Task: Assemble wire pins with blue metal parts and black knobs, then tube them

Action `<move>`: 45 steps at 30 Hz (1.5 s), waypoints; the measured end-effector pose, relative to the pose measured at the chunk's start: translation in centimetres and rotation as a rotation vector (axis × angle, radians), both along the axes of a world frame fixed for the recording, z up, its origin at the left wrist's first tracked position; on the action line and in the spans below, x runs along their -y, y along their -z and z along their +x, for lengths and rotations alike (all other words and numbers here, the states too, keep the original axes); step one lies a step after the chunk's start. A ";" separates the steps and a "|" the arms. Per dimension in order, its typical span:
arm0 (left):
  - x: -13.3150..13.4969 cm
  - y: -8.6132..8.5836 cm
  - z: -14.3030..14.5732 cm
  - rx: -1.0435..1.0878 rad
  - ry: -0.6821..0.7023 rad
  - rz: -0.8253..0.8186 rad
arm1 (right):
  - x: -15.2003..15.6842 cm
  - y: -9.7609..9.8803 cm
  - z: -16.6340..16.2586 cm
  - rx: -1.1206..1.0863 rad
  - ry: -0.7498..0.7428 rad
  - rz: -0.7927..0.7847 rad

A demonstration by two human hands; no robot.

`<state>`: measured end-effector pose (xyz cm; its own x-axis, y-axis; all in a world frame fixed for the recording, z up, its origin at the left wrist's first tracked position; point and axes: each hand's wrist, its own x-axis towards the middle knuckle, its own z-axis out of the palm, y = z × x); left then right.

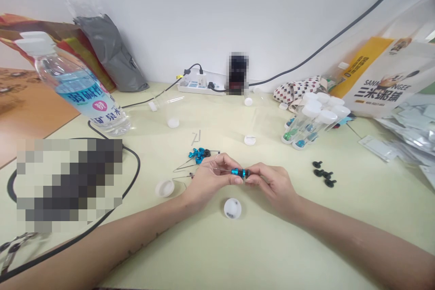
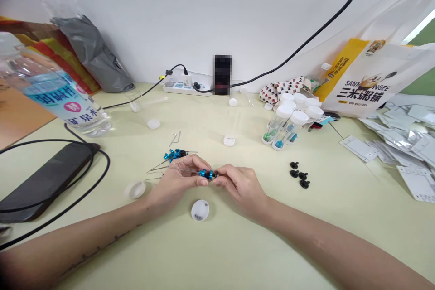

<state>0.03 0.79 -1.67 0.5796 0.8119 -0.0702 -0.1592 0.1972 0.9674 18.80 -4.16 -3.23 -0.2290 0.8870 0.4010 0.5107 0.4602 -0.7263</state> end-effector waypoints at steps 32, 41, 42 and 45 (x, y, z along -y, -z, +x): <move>-0.1 0.4 0.0 0.031 -0.041 -0.029 | 0.0 -0.1 0.0 0.021 0.015 0.050; -0.1 0.4 0.0 0.038 -0.055 -0.060 | -0.1 0.0 -0.2 0.018 0.027 0.118; -0.1 0.4 0.0 0.041 -0.051 -0.062 | -0.1 0.0 -0.2 0.016 0.024 0.118; -0.1 0.3 0.0 0.044 -0.043 -0.068 | -0.1 -0.1 -0.2 0.015 0.019 0.117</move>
<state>0.06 0.84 -1.94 0.5482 0.8303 -0.1008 -0.2112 0.2540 0.9439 18.65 -4.11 -3.13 -0.2193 0.8384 0.4990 0.5309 0.5317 -0.6599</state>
